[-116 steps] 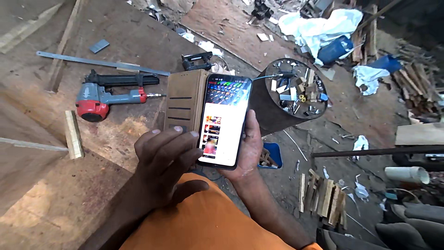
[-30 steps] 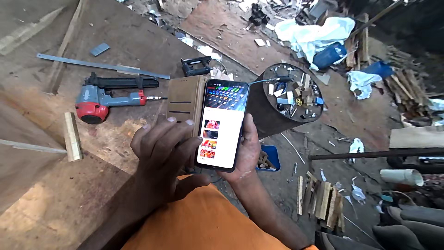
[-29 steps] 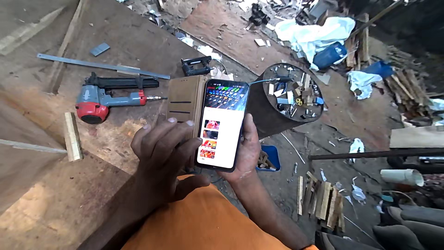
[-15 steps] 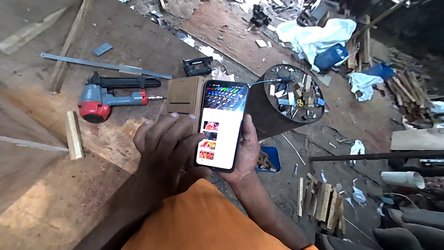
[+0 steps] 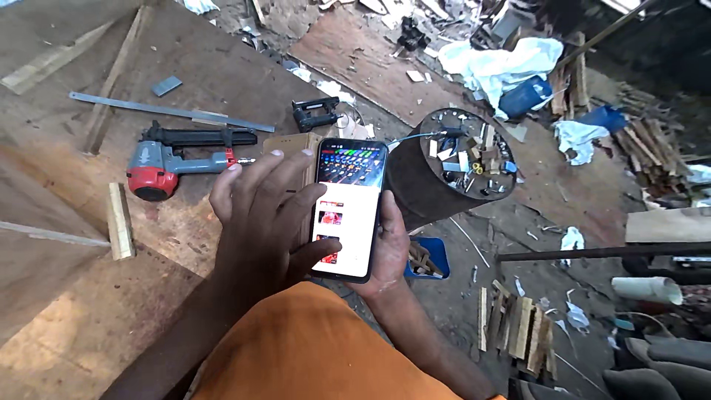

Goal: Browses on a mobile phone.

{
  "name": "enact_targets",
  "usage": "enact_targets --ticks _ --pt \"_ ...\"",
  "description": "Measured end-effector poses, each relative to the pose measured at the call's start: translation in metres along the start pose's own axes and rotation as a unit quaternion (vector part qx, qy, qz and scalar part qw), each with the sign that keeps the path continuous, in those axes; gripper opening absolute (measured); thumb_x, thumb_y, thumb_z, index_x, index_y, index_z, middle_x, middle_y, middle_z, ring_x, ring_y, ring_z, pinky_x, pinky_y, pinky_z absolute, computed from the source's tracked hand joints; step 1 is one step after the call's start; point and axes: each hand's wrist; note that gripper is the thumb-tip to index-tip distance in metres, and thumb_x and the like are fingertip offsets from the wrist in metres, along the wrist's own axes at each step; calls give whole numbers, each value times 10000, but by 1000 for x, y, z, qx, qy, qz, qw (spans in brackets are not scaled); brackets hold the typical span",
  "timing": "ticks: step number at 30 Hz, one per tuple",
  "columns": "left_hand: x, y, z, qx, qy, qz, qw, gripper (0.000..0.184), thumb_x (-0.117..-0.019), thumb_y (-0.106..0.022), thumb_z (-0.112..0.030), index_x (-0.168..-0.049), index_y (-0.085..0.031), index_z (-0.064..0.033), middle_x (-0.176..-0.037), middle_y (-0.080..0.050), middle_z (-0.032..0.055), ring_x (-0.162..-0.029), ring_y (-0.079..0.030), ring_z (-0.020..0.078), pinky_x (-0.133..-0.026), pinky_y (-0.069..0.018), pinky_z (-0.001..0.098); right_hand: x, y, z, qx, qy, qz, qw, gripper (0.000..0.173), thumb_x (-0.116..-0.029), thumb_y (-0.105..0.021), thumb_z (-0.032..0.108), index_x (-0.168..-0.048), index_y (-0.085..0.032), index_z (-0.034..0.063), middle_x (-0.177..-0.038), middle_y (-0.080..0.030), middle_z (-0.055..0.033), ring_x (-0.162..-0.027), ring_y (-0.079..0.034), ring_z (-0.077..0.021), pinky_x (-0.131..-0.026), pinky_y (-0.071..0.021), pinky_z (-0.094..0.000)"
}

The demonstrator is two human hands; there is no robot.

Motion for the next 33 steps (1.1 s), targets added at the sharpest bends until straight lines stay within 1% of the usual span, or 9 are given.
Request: enact_targets --ticks 4,6,11,15,21,25,33 --pt "-3 1 0 -1 0 8 1000 644 -939 -468 -727 -1306 -679 -241 -1557 -492 46 -1485 -353 299 -1177 -169 619 1 0 0 0 2 9 1000 523 -1001 -495 527 -1312 -602 119 -1213 -680 -142 -1118 -677 -251 -933 -567 -467" --pt "-3 1 -1 1 -1 12 1000 652 -939 -474 -719 -1322 -674 -230 -1562 -482 55 -1488 -347 309 -1180 -172 627 1 -1 1 -2 2 6 1000 527 -1002 -496 531 -1314 -599 118 -1212 -679 -144 -1117 -677 -253 -932 -568 -466" --pt "-3 1 0 0 -1 10 1000 648 -939 -466 -728 -1315 -671 -242 -1545 -499 53 -1475 -364 305 -1170 -179 627 1 0 1 -1 2 10 1000 525 -1006 -487 529 -1305 -603 113 -1208 -680 -147 -1115 -677 -251 -931 -569 -465" --pt "-2 2 -1 5 2 15 1000 642 -941 -478 -718 -1314 -675 -234 -1548 -496 62 -1476 -364 310 -1171 -181 630 0 -2 2 8 -1 4 1000 527 -1002 -489 542 -1297 -613 123 -1201 -686 -139 -1108 -682 -247 -924 -574 -463" --pt "0 0 -1 7 4 16 1000 646 -938 -494 -708 -1345 -659 -235 -1545 -498 69 -1474 -368 313 -1170 -186 634 -1 -3 3 17 4 -2 1000 525 -1012 -460 545 -1289 -615 127 -1194 -688 -134 -1102 -684 -242 -918 -577 -462" --pt "1 0 -3 7 8 14 1000 649 -940 -490 -709 -1332 -670 -223 -1545 -499 62 -1462 -377 307 -1169 -188 622 -2 -2 3 11 0 -3 1000 537 -1003 -478 554 -1302 -606 126 -1204 -682 -139 -1109 -680 -251 -924 -573 -471" --pt "2 -1 -5 1 11 22 1000 660 -939 -477 -719 -1343 -664 -233 -1548 -496 55 -1462 -381 301 -1170 -188 619 -1 0 3 11 7 -9 1000 533 -1010 -463 553 -1293 -611 126 -1200 -685 -136 -1107 -681 -248 -922 -573 -468"
Point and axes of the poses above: each hand's wrist, its own x-axis away from the middle knuckle, its own y-axis out of the back of the hand, z = x × y
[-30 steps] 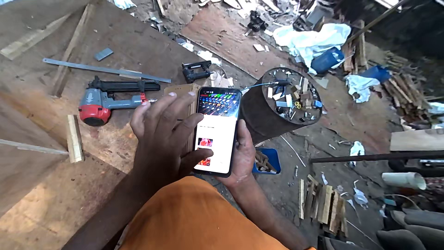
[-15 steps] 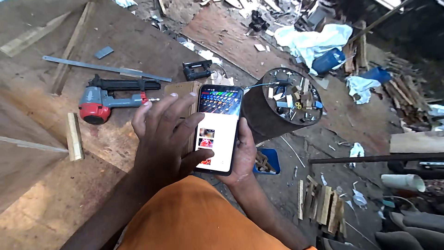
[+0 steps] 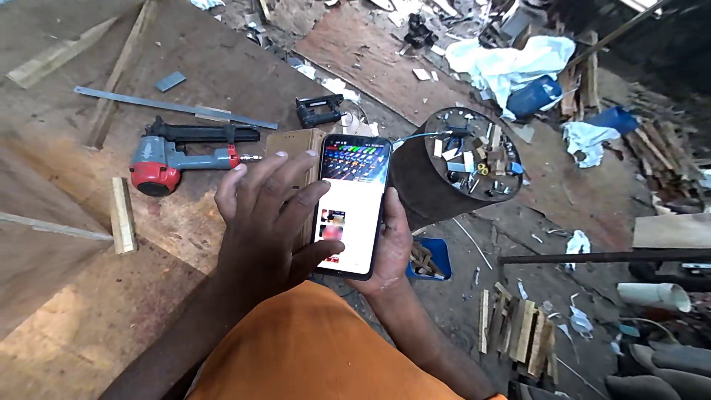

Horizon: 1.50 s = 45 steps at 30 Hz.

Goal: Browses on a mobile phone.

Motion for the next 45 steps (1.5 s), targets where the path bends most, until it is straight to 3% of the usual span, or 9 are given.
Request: enact_targets --ticks 9,20,29,45 --pt "17 -4 -7 19 -1 7 1000 694 -948 -419 -748 -1346 -650 -229 -1533 -508 56 -1477 -366 282 -1178 -197 601 -3 3 5 12 19 -5 1000 526 -1005 -466 554 -1274 -619 129 -1186 -690 -129 -1101 -682 -237 -911 -577 -459" --pt "33 -5 -7 37 -1 8 999 648 -952 -469 -717 -1339 -654 -230 -1517 -516 66 -1462 -377 289 -1183 -209 585 -6 6 6 10 14 -14 1000 540 -1004 -447 565 -1285 -613 135 -1206 -684 -131 -1122 -673 -245 -931 -566 -475" --pt "20 -5 0 15 4 2 1000 666 -955 -433 -733 -1340 -649 -234 -1529 -509 61 -1468 -372 289 -1176 -201 589 -11 5 1 3 1 8 1000 551 -1000 -458 569 -1299 -604 130 -1204 -680 -128 -1121 -670 -241 -924 -564 -468" --pt "1 -3 10 11 11 -3 1000 642 -927 -525 -702 -1339 -661 -228 -1546 -502 62 -1466 -379 303 -1171 -213 597 -15 1 0 1 -9 2 1000 548 -998 -478 566 -1304 -604 129 -1211 -680 -139 -1120 -675 -251 -928 -569 -474"
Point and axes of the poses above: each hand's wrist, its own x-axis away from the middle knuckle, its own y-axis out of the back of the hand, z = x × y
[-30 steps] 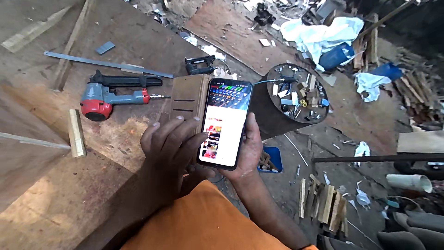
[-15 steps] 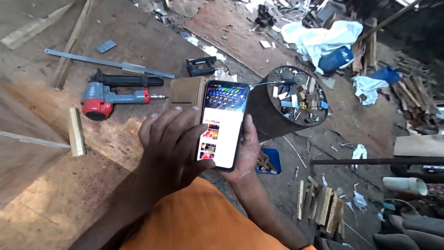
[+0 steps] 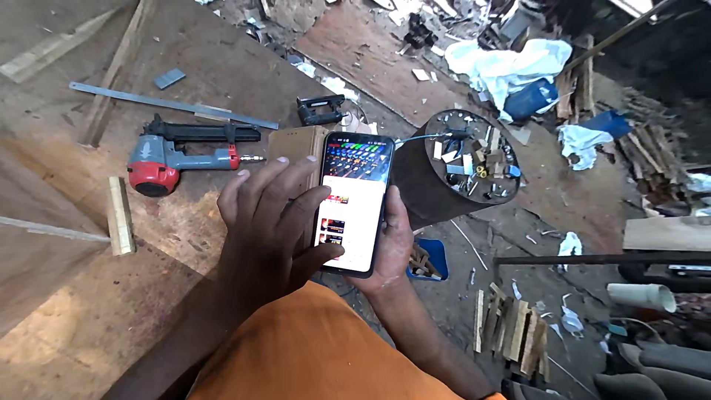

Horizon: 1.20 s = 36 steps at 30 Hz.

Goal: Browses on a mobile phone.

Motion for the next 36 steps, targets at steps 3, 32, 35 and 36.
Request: enact_targets --ticks 3,32,35,36 --pt "-1 0 1 1 0 -3 1000 646 -932 -516 -703 -1339 -660 -222 -1541 -505 63 -1467 -380 305 -1172 -212 602 -1 -1 0 -4 -3 5 1000 545 -1000 -477 561 -1309 -601 131 -1221 -678 -139 -1129 -673 -251 -933 -568 -472" --pt "17 -2 -3 3 6 8 1000 661 -955 -443 -721 -1378 -622 -244 -1537 -499 50 -1470 -371 278 -1175 -206 587 -3 3 -1 -7 -11 14 1000 533 -1003 -481 546 -1320 -596 133 -1226 -674 -134 -1138 -667 -248 -939 -562 -473" --pt "16 -1 -3 1 6 8 1000 662 -947 -468 -713 -1376 -626 -236 -1537 -501 56 -1474 -369 284 -1182 -208 588 -2 2 -2 -8 -7 12 1000 530 -1008 -472 543 -1319 -594 131 -1226 -673 -135 -1138 -666 -244 -942 -561 -465" --pt "15 0 -4 1 7 8 1000 665 -944 -474 -714 -1377 -625 -232 -1538 -501 56 -1475 -368 287 -1183 -207 589 -1 2 -2 -6 -5 9 1000 532 -1010 -464 545 -1321 -592 132 -1226 -672 -135 -1139 -665 -243 -941 -561 -463"
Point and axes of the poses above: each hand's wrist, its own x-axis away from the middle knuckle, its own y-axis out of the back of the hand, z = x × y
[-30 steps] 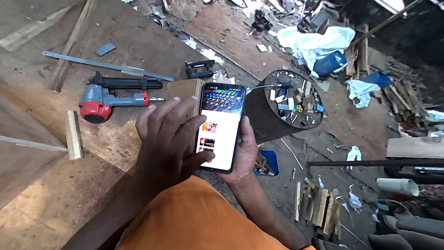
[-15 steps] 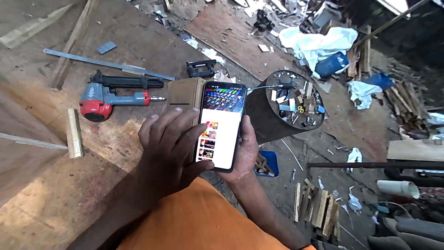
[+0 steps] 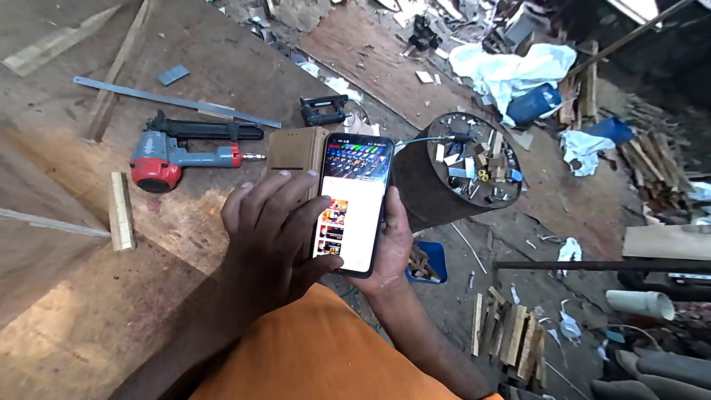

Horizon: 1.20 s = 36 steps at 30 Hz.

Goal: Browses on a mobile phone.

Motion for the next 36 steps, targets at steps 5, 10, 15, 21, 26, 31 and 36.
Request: enact_targets --ticks 5,10,15,21,26,31,36 --pt "3 1 -1 15 3 -10 1000 681 -941 -470 -723 -1395 -611 -235 -1537 -498 42 -1475 -361 273 -1184 -195 581 1 0 0 4 1 -3 1000 542 -1001 -470 556 -1310 -596 128 -1215 -674 -141 -1121 -669 -252 -923 -566 -474" --pt "10 2 -3 36 -17 -23 999 663 -958 -473 -696 -1404 -601 -222 -1514 -510 45 -1461 -370 267 -1183 -209 562 3 -1 0 6 3 -7 1000 551 -1003 -458 571 -1310 -595 134 -1218 -674 -137 -1130 -667 -248 -929 -564 -469" --pt "14 2 -6 41 -32 -9 999 632 -960 -484 -685 -1405 -612 -253 -1536 -500 37 -1476 -358 273 -1190 -203 584 3 -2 -2 7 3 -2 1000 557 -1003 -447 578 -1302 -602 134 -1206 -679 -131 -1120 -671 -240 -931 -564 -466" --pt "18 3 -8 37 -46 -1 998 545 -961 -492 -666 -1328 -674 -307 -1554 -486 32 -1489 -342 298 -1191 -198 610 3 0 -2 3 7 3 1000 521 -998 -507 524 -1299 -606 112 -1208 -680 -138 -1125 -672 -246 -943 -564 -466" --pt "26 4 -8 46 -55 -1 997 527 -953 -522 -670 -1286 -704 -305 -1547 -486 46 -1492 -332 303 -1199 -192 616 3 0 -1 15 16 -17 1000 517 -1001 -485 537 -1289 -612 127 -1192 -687 -131 -1106 -680 -242 -923 -573 -461" --pt "31 4 -9 51 -63 -7 997 506 -949 -546 -660 -1294 -692 -320 -1535 -496 22 -1481 -346 273 -1206 -194 575 4 -2 1 12 14 -23 1000 510 -997 -496 536 -1270 -629 126 -1180 -696 -126 -1098 -688 -235 -919 -578 -455" --pt "32 4 -11 52 -62 -6 997 512 -953 -537 -661 -1293 -693 -311 -1534 -497 25 -1485 -341 272 -1206 -194 578 5 -2 2 9 12 -22 1000 526 -1006 -459 550 -1284 -616 133 -1201 -685 -129 -1115 -678 -240 -925 -572 -464"
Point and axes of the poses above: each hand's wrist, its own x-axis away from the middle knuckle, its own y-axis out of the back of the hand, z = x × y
